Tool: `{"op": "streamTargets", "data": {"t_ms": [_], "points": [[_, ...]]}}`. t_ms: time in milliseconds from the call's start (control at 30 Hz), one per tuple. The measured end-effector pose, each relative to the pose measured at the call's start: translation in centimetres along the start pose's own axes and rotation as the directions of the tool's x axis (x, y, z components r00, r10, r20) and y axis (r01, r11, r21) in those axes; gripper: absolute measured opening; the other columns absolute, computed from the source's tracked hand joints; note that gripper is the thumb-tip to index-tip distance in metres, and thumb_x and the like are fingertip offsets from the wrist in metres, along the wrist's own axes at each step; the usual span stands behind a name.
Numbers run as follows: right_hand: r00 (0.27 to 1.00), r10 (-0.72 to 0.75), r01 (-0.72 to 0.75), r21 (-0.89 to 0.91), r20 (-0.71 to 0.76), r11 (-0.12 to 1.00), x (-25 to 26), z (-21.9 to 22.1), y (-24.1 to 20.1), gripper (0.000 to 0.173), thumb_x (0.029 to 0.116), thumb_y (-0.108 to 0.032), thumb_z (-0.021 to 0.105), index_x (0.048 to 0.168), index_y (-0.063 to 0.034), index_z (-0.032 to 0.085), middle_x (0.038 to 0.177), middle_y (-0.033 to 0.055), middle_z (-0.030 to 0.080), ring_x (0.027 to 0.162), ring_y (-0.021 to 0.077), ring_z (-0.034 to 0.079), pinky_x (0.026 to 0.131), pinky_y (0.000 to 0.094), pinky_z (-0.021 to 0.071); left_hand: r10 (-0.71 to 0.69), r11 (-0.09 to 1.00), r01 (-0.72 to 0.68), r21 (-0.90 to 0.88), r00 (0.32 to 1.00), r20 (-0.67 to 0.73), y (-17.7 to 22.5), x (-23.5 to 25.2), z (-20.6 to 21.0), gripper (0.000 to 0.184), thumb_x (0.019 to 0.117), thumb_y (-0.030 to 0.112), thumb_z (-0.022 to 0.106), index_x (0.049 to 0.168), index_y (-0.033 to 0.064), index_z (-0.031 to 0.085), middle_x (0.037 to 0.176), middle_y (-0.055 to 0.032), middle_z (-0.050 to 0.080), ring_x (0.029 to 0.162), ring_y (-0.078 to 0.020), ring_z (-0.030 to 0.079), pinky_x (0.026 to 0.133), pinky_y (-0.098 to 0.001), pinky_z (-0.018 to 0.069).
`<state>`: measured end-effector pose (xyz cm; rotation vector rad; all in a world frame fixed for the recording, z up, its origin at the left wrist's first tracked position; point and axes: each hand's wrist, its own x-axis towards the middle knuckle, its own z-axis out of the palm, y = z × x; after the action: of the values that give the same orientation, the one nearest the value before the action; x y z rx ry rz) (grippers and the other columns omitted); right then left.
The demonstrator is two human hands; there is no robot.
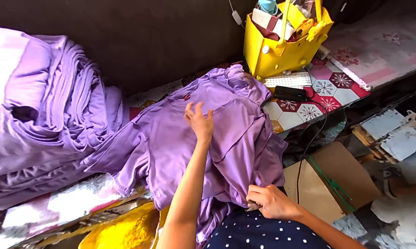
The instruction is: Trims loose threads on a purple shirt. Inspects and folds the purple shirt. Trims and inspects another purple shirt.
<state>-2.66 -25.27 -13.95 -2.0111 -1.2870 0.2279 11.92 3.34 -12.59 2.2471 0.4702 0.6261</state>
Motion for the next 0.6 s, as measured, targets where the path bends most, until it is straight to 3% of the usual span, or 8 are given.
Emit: {"op": "streamTargets", "data": {"t_ms": [67,133,300,400,467,500,533,600], "points": [[0.999,0.037,-0.037,0.027,-0.024,0.999,-0.8,0.1,0.5,0.011,0.0904,-0.014,0.062,0.089,-0.0058,0.07,0.086,0.0096,0.068,0.061,0.0222,0.067,0.046,0.0405,0.0524,0.092,0.989,-0.112,0.098,0.978,0.188,1.5,-2.0,0.5,0.036,0.1,0.032,0.066,0.12,0.0029,0.071,0.133,-0.0247,0.059,0.123,-0.0439,0.055,0.103,-0.059,0.0456],[0.997,0.064,-0.062,0.051,-0.034,0.997,-0.9,0.1,0.9,0.012,0.0919,-0.015,0.062,0.091,-0.0059,0.07,0.087,0.0096,0.068,0.063,0.022,0.067,0.048,0.0402,0.0528,-0.038,0.988,-0.018,0.15,0.93,0.364,2.4,-3.4,1.6,0.042,0.0927,0.038,0.075,0.119,0.0057,0.073,0.121,-0.02,0.067,0.114,-0.0381,0.063,0.097,-0.0591,0.0502],[0.994,0.1,-0.098,0.046,-0.043,0.994,-1.2,0.3,1.3,0.011,0.0884,-0.011,0.063,0.091,-0.0043,0.071,0.087,0.0105,0.068,0.063,0.0229,0.067,0.048,0.0409,0.0533,-0.17,0.982,0.124,0.143,0.91,0.379,1.7,-3.6,1.6,0.016,0.0962,0.02,0.07,0.1,0.0084,0.079,0.096,-0.0145,0.076,0.097,-0.035,0.071,0.089,-0.0615,0.0515],[0.988,0.138,-0.13,0.117,-0.062,0.985,-1.8,-0.1,1.7,0.011,0.0892,-0.01,0.064,0.092,-0.0018,0.071,0.086,0.0124,0.068,0.066,0.0238,0.068,0.053,0.0414,0.0555,-0.044,0.999,0.039,0.029,0.981,0.189,-1.8,-4.0,-4.3,0.017,0.097,0.017,0.068,0.1,0.0033,0.078,0.093,-0.0139,0.076,0.087,-0.0282,0.072,0.084,-0.0551,0.0554],[0.979,0.201,-0.19,0.207,-0.032,0.96,-2.5,-1.0,2.0,0.012,0.0913,-0.009,0.065,0.093,0.0011,0.071,0.088,0.0146,0.069,0.074,0.0254,0.069,0.063,0.0427,0.0583,-0.077,0.978,0.077,0.192,0.997,-0.009,-6.8,-5.3,-11.5,0.023,0.0994,0.018,0.064,0.103,-0.0011,0.076,0.099,-0.0204,0.074,0.093,-0.0337,0.072,0.088,-0.0566,0.0546],[0.973,0.232,-0.227,0.245,0.012,0.943,-2.9,-1.7,2.1,0.012,0.092,-0.009,0.066,0.093,0.0024,0.071,0.088,0.0155,0.068,0.077,0.0261,0.069,0.068,0.043,0.0585,-0.18,0.921,0.202,0.334,0.979,-0.095,-9.6,-6.7,-15.7,0.028,0.1015,0.02,0.06,0.106,-0.0048,0.074,0.105,-0.0274,0.072,0.102,-0.0431,0.069,0.093,-0.0636,0.0504],[0.964,0.255,-0.264,0.268,0.069,0.927,-3.1,-2.5,2.2,0.013,0.0928,-0.009,0.066,0.092,0.0038,0.071,0.088,0.0165,0.068,0.079,0.0271,0.068,0.072,0.0432,0.0578,-0.328,0.801,0.38,0.463,0.925,-0.192,-12.1,-8.4,-19.5,0.033,0.1021,0.021,0.057,0.111,-0.0082,0.07,0.113,-0.0343,0.067,0.11,-0.0517,0.063,0.095,-0.0702,0.0458],[0.942,0.272,-0.318,0.257,0.198,0.913,-3.5,-3.9,2.7,0.015,0.0938,-0.01,0.066,0.092,0.0048,0.071,0.088,0.0176,0.068,0.082,0.0291,0.069,0.076,0.0449,0.0571,-0.573,0.453,0.693,0.561,0.708,-0.412,-15.5,-11.3,-24.9,0.05,0.0955,0.018,0.061,0.131,-0.0162,0.055,0.138,-0.0436,0.048,0.133,-0.0593,0.045,0.106,-0.0746,0.0341]]}}
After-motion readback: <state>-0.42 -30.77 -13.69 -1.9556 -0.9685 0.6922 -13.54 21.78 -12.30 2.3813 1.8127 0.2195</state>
